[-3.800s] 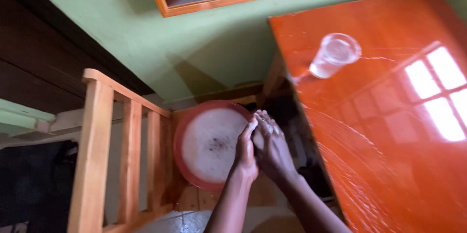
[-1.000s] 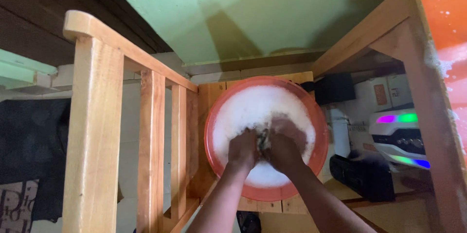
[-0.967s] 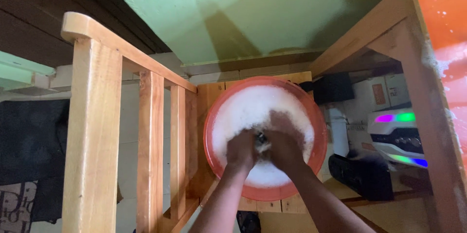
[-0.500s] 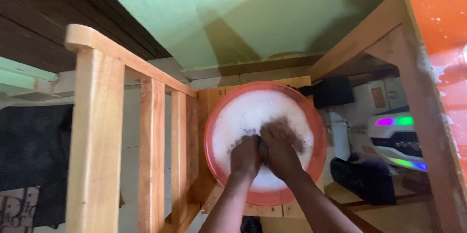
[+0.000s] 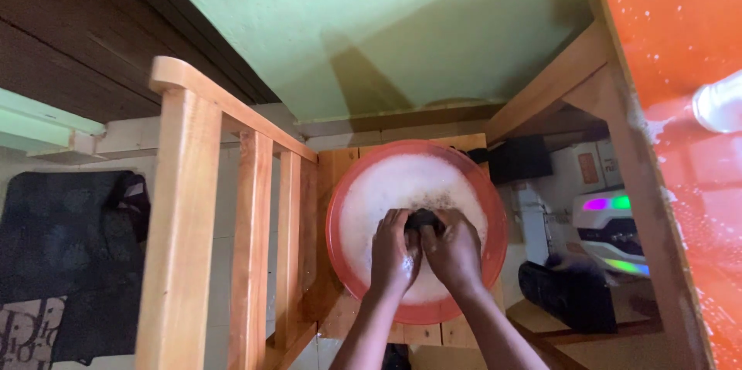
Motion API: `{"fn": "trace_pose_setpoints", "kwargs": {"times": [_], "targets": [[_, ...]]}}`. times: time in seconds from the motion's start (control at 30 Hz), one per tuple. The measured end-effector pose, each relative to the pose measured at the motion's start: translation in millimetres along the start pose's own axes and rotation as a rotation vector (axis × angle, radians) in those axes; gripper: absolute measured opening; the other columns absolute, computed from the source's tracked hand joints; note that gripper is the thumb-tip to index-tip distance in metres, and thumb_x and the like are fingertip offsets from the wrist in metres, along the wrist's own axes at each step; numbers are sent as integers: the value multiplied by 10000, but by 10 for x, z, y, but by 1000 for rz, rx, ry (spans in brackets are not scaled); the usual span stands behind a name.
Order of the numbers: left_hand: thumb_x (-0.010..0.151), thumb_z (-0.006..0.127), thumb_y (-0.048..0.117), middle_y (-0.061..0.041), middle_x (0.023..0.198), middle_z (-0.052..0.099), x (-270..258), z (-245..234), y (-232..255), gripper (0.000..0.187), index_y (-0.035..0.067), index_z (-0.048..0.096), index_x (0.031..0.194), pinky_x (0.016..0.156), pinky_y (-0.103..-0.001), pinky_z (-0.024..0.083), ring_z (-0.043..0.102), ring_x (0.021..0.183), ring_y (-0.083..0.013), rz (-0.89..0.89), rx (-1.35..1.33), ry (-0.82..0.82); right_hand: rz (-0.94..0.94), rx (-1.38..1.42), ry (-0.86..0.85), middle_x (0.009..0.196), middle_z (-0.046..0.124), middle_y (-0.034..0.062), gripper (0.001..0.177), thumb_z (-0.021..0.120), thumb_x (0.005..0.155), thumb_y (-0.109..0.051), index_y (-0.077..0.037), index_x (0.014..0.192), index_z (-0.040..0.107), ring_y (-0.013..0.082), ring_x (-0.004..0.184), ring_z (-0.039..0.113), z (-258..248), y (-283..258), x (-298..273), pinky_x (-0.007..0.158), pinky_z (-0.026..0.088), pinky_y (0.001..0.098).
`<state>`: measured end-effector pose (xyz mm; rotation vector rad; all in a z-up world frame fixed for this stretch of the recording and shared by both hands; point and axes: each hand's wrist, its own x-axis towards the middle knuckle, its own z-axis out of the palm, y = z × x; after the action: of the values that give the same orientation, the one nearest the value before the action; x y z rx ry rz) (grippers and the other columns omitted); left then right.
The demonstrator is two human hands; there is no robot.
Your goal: Wash a small piece of black clothing by hand using soapy water on a table and in a basin.
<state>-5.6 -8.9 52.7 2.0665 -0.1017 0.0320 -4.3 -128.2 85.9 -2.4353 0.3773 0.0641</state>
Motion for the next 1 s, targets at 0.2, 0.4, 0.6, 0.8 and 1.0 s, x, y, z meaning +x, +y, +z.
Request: {"fn": "trace_pose_setpoints", "kwargs": {"times": [0.2, 0.4, 0.6, 0.8, 1.0], "targets": [[927, 548, 98, -252, 1175, 629, -254, 395, -223, 414, -87, 556, 1297, 921, -479, 508, 616, 1078, -396, 41, 62, 327, 49, 383, 13, 920, 796, 149, 241, 670, 833, -35, -21, 1064, 735, 253, 829, 796, -196, -221, -210, 743, 607, 348], [1047, 402, 570, -121, 1239, 729, -119, 213, 225, 572, 86, 665, 1201, 988, -379, 516, 680, 1109, -235, -1205, -1159, 9, -137, 404, -44, 979, 787, 169, 303, 672, 813, -14, 1, 1112, 720, 234, 914, 751, -631, -517, -573, 803, 585, 361], [1036, 473, 361, -111, 988, 799, -54, -31, 422, 351, 85, 667, 1133, 682, -373, 546, 714, 774, -213, -943, -1082, -54, -13, 697, -193, 1072, 807, 114, 248, 623, 939, -136, -20, 1136, 719, 183, 953, 765, -451, 298, -423, 845, 603, 315], [969, 483, 208, -64, 789, 695, -104, -340, 818, 272, 64, 680, 1089, 549, -311, 595, 662, 596, -142, -820, -898, -117, 660, 880, -438, 972, 699, 74, 399, 571, 1042, -402, -24, 1141, 653, 192, 831, 665, -323, 239, 226, 714, 573, 342], [956, 510, 200, -47, 748, 662, -279, -407, 850, 218, 52, 654, 1026, 463, -303, 521, 599, 529, -131, -795, -843, -282, 579, 876, -730, 988, 783, 114, 322, 509, 1034, -328, -177, 1257, 686, 200, 711, 650, -212, 22, 522, 524, 478, 335]]}}
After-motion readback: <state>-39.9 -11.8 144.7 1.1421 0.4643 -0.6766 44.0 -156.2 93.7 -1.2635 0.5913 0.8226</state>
